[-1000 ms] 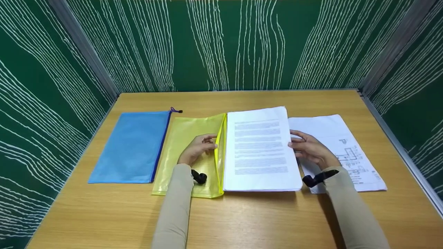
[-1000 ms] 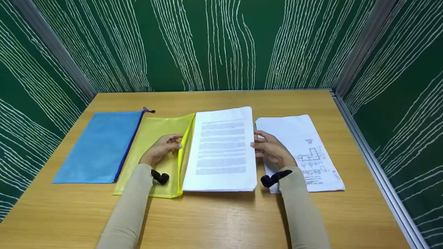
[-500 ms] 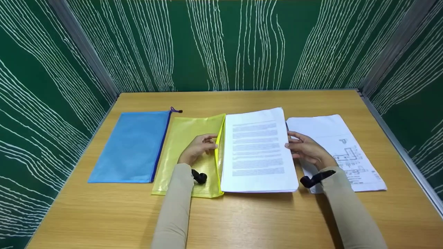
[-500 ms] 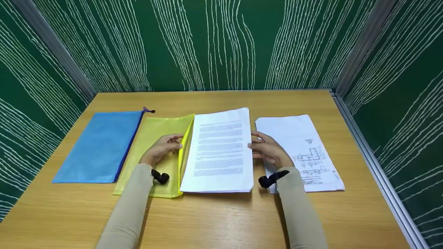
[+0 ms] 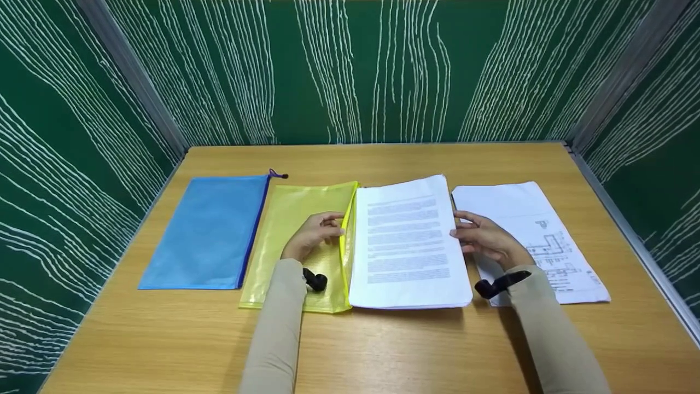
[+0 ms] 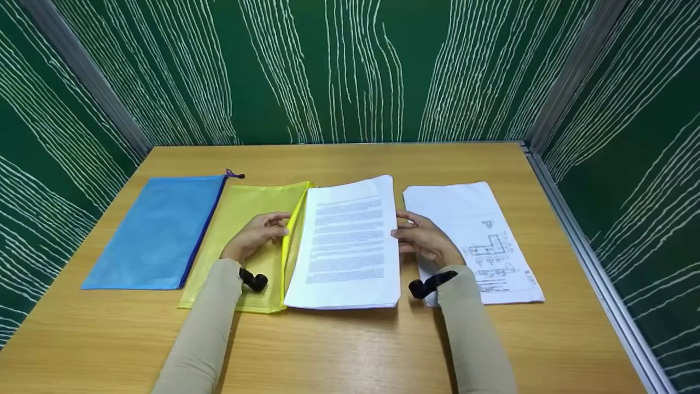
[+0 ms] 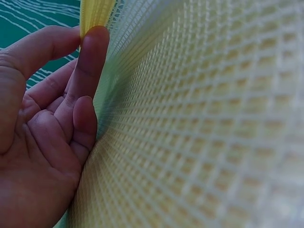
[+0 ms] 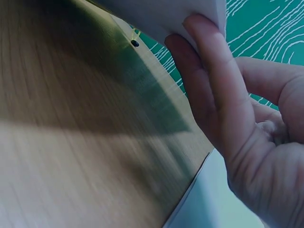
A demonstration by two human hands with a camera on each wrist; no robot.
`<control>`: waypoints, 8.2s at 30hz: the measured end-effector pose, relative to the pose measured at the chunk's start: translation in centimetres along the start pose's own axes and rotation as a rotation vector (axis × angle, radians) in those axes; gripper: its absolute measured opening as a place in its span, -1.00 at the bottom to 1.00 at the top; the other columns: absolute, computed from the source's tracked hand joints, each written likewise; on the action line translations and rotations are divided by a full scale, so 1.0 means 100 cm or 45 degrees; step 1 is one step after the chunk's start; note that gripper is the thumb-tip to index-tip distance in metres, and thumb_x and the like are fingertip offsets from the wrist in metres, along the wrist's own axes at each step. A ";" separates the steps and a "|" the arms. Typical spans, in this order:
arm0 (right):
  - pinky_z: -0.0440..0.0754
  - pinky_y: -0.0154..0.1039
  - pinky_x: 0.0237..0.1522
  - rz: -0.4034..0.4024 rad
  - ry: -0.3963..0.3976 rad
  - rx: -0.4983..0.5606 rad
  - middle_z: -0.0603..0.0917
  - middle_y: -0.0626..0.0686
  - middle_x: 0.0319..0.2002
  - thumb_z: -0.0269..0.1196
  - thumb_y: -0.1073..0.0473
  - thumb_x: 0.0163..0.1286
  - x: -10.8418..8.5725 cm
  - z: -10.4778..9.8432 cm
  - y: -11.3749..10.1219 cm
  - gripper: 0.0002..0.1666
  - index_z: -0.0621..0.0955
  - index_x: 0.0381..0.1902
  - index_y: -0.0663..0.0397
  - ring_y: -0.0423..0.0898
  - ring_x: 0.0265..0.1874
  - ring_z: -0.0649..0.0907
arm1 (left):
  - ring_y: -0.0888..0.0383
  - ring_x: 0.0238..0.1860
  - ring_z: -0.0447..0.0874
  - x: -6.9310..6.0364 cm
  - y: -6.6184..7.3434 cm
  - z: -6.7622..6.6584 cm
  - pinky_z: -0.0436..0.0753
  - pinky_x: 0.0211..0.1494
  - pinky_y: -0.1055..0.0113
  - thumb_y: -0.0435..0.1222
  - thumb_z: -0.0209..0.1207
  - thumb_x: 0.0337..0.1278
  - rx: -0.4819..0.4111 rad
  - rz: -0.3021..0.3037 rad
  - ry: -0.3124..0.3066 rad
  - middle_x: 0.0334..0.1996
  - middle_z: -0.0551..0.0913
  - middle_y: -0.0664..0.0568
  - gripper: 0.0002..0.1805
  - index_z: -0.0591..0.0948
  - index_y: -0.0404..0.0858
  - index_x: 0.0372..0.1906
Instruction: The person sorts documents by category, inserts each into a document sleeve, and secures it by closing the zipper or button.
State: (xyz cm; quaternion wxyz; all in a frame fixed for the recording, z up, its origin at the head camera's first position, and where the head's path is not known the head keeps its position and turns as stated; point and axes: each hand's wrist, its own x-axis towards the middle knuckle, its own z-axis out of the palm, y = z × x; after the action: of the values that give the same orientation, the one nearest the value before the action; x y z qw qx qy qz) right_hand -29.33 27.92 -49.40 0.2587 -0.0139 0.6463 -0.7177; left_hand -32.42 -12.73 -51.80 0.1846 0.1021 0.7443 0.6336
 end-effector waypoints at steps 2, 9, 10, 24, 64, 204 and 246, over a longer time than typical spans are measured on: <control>0.72 -0.32 -0.31 -0.001 -0.005 -0.006 0.69 -0.07 -0.13 0.20 0.38 0.34 0.000 0.000 -0.001 -0.11 0.00 0.49 0.17 -0.13 -0.27 0.73 | 0.17 -0.39 0.44 0.000 0.000 0.000 0.49 -0.31 0.35 -0.29 0.28 0.11 0.002 0.002 0.002 -0.27 0.55 0.06 -0.40 0.45 -0.24 0.30; 0.71 -0.37 -0.32 0.000 0.038 -0.034 0.68 -0.10 -0.13 0.19 0.37 0.35 0.001 0.005 -0.004 -0.10 -0.01 0.51 0.17 -0.17 -0.24 0.72 | 0.19 -0.41 0.47 -0.002 -0.001 0.002 0.50 -0.32 0.37 -0.30 0.28 0.11 -0.005 0.008 0.013 -0.25 0.57 0.05 -0.41 0.46 -0.21 0.29; 0.71 -0.36 -0.30 -0.009 0.032 -0.030 0.67 -0.09 -0.12 0.18 0.38 0.35 0.001 0.005 -0.004 -0.10 -0.03 0.51 0.19 -0.16 -0.22 0.72 | 0.19 -0.41 0.47 -0.002 -0.001 0.002 0.50 -0.32 0.38 -0.30 0.28 0.11 -0.002 0.006 0.016 -0.24 0.56 0.05 -0.42 0.46 -0.21 0.29; 0.72 -0.29 -0.22 -0.020 0.042 -0.013 0.65 -0.09 -0.09 0.19 0.37 0.35 0.005 0.010 -0.008 -0.10 -0.02 0.50 0.21 -0.13 -0.21 0.72 | 0.19 -0.46 0.49 -0.002 0.008 0.014 0.45 -0.42 0.39 -0.33 0.25 0.12 0.079 -0.038 0.041 -0.36 0.55 0.10 -0.46 0.49 -0.21 0.27; 0.72 -0.30 -0.21 -0.010 -0.018 0.044 0.72 -0.04 -0.17 0.14 0.39 0.39 0.010 0.017 -0.014 -0.15 -0.02 0.50 0.23 -0.14 -0.23 0.73 | 0.17 -0.42 0.54 0.001 0.018 0.034 0.65 -0.42 0.38 -0.46 0.17 0.15 -0.168 -0.182 0.119 -0.29 0.47 0.02 -0.47 0.47 -0.26 0.28; 0.72 -0.24 -0.18 0.035 0.024 0.112 0.63 0.05 -0.08 0.17 0.38 0.37 0.037 0.077 0.015 -0.14 0.04 0.51 0.08 -0.08 -0.19 0.71 | 0.25 -0.57 0.51 0.011 0.018 0.047 0.65 -0.44 0.41 -0.48 0.14 0.19 -0.473 -0.146 0.095 -0.33 0.51 0.05 -0.46 0.45 -0.25 0.30; 0.73 -0.28 -0.26 0.100 0.101 0.089 0.61 0.12 -0.08 0.19 0.38 0.34 0.048 0.107 0.010 -0.18 0.15 0.49 0.01 -0.08 -0.25 0.72 | 0.22 -0.51 0.54 0.009 0.023 0.049 0.65 -0.42 0.40 -0.46 0.15 0.21 -0.507 -0.135 0.055 -0.30 0.52 0.03 -0.46 0.43 -0.22 0.31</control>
State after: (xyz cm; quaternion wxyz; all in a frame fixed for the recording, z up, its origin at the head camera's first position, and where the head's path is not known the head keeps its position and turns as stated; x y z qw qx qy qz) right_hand -29.36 16.14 -50.10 0.2611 0.0487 0.6307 -0.7292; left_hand -31.50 -7.57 -50.30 0.2182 0.0106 0.6124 0.7598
